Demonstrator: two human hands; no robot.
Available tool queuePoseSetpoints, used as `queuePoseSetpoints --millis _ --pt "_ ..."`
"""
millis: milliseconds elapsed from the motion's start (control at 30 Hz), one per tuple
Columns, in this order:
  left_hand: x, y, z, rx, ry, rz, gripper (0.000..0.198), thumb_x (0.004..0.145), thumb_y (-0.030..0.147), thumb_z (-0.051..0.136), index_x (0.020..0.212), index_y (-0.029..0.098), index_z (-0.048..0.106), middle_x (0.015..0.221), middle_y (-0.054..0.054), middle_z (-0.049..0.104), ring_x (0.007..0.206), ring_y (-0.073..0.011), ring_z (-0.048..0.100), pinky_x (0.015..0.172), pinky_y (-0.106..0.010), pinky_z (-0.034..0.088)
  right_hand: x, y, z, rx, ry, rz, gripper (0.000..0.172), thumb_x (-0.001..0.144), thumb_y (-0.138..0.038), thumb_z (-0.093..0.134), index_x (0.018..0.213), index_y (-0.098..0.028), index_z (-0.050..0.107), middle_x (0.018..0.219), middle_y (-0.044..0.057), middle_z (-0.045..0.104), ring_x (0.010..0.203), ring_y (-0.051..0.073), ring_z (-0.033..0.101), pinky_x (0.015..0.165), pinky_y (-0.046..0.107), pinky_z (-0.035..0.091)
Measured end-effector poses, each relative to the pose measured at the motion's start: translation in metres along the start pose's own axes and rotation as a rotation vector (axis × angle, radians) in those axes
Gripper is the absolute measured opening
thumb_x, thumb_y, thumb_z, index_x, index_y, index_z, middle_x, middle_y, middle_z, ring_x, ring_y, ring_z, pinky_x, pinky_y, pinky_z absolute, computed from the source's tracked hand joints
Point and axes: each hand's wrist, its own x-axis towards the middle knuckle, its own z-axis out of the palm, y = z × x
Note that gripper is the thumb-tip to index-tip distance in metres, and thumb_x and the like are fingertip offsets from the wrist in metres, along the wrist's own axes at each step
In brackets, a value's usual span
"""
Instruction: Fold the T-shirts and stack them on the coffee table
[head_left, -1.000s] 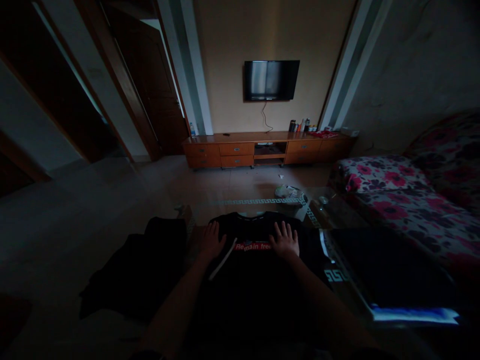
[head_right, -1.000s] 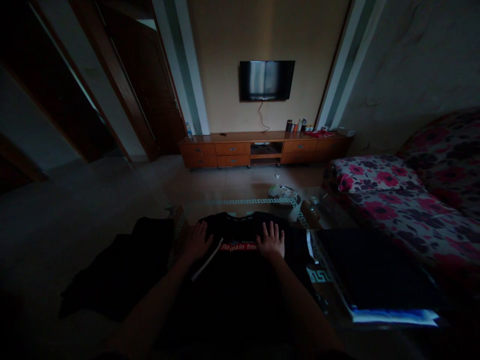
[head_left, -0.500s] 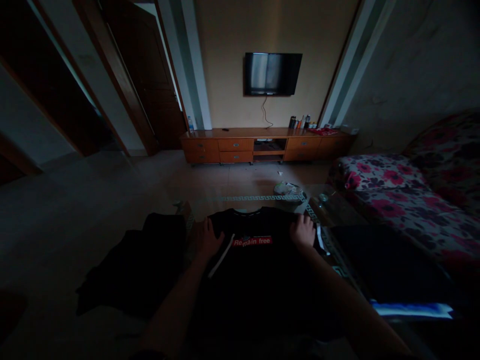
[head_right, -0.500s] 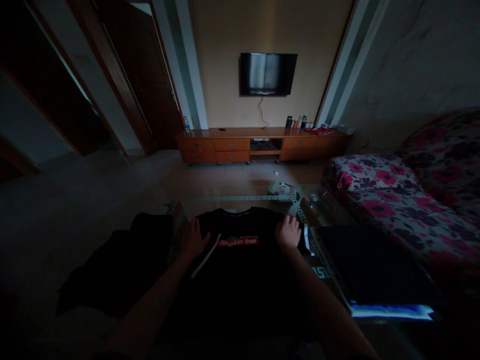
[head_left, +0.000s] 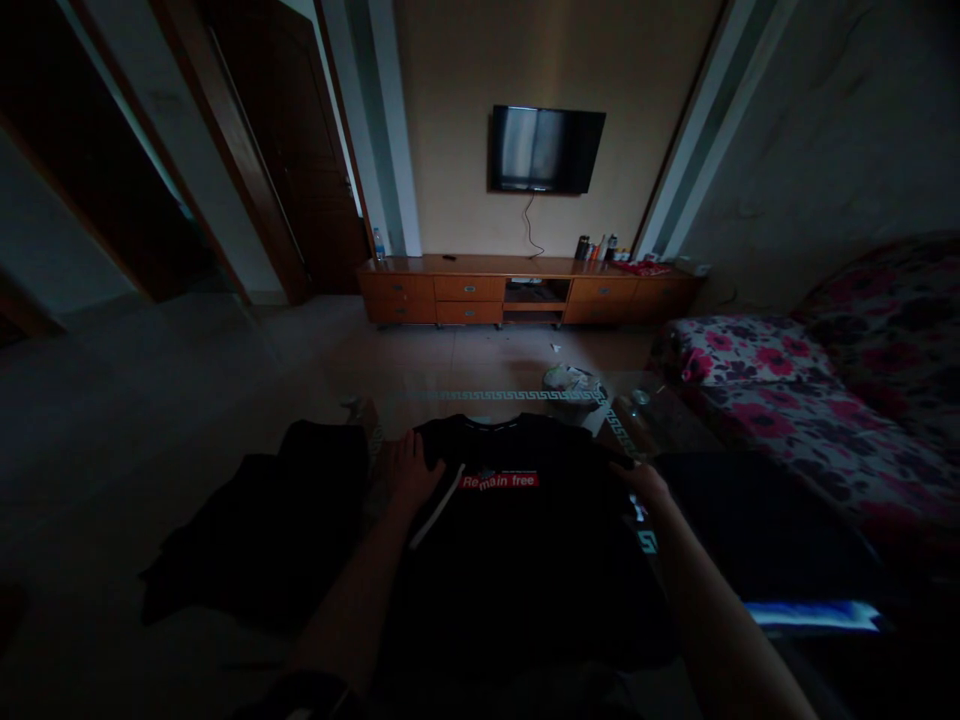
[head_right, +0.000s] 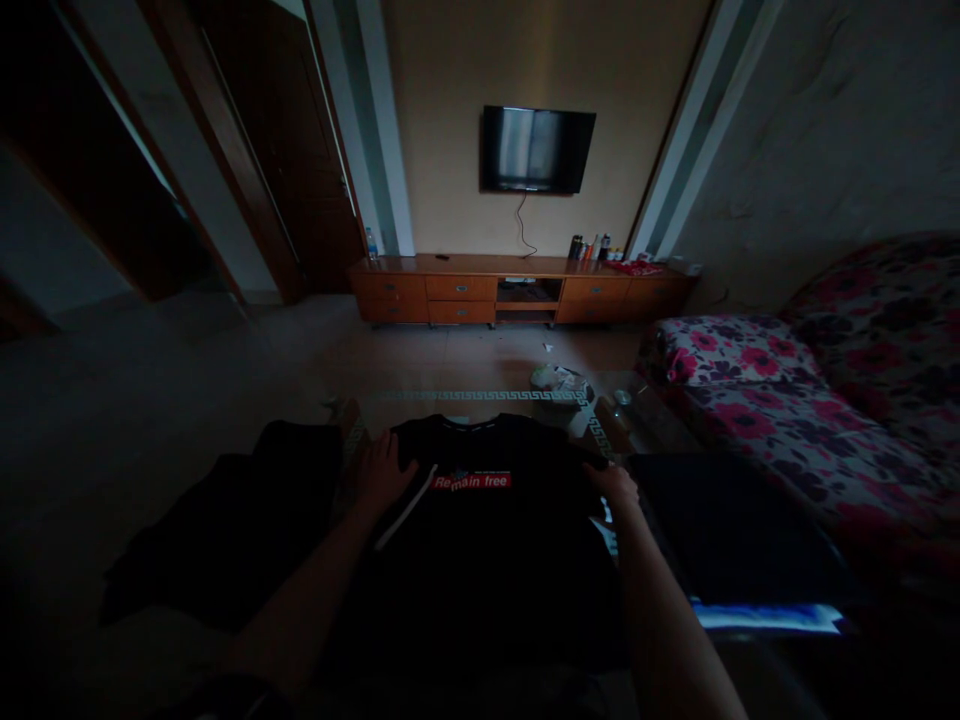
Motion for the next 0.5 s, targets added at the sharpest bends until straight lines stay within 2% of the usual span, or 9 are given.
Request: queuePoseSetpoints --millis 133,233,333,500 --pt "0.000 -0.001 0.003 -0.009 0.014 0.003 0.079 0.090 0.053 0.046 0.151 0.005 0.037 0.162 -0.022 0.031 0.150 -0.0332 0.029 0.122 -0.048 0.020 0.001 0.007 -0.002 0.029 -0.017 0.145 0.064 0.069 -0.044 0.074 0.123 -0.011 0.061 0.113 0.025 0.068 0.108 0.039 0.069 0.089 0.050 0.054" --pt "0.000 -0.002 0.005 -0.027 0.024 0.002 0.078 0.089 0.052 0.047 0.152 0.007 0.037 0.162 -0.021 0.032 0.150 -0.0335 0.029 0.121 -0.049 0.021 -0.005 0.010 0.002 0.114 -0.007 0.176 0.069 0.072 -0.039 0.071 0.132 -0.013 0.051 0.113 0.020 0.069 0.100 0.031 0.072 0.081 0.040 0.058" --pt "0.001 -0.003 0.007 -0.034 0.042 -0.002 0.078 0.088 0.052 0.049 0.151 0.007 0.039 0.162 -0.020 0.033 0.149 -0.0336 0.030 0.122 -0.048 0.021 -0.018 0.009 0.004 0.205 0.003 0.136 0.068 0.076 -0.038 0.067 0.137 -0.017 0.047 0.102 0.012 0.073 0.089 0.025 0.073 0.071 0.034 0.059" --pt "0.000 -0.003 0.006 -0.041 0.044 -0.006 0.077 0.089 0.052 0.049 0.150 0.007 0.040 0.162 -0.020 0.032 0.148 -0.0344 0.031 0.122 -0.048 0.021 -0.037 0.003 -0.003 0.258 0.004 -0.044 0.055 0.072 -0.032 0.067 0.125 -0.021 0.062 0.088 0.004 0.075 0.080 0.023 0.072 0.069 0.031 0.058"
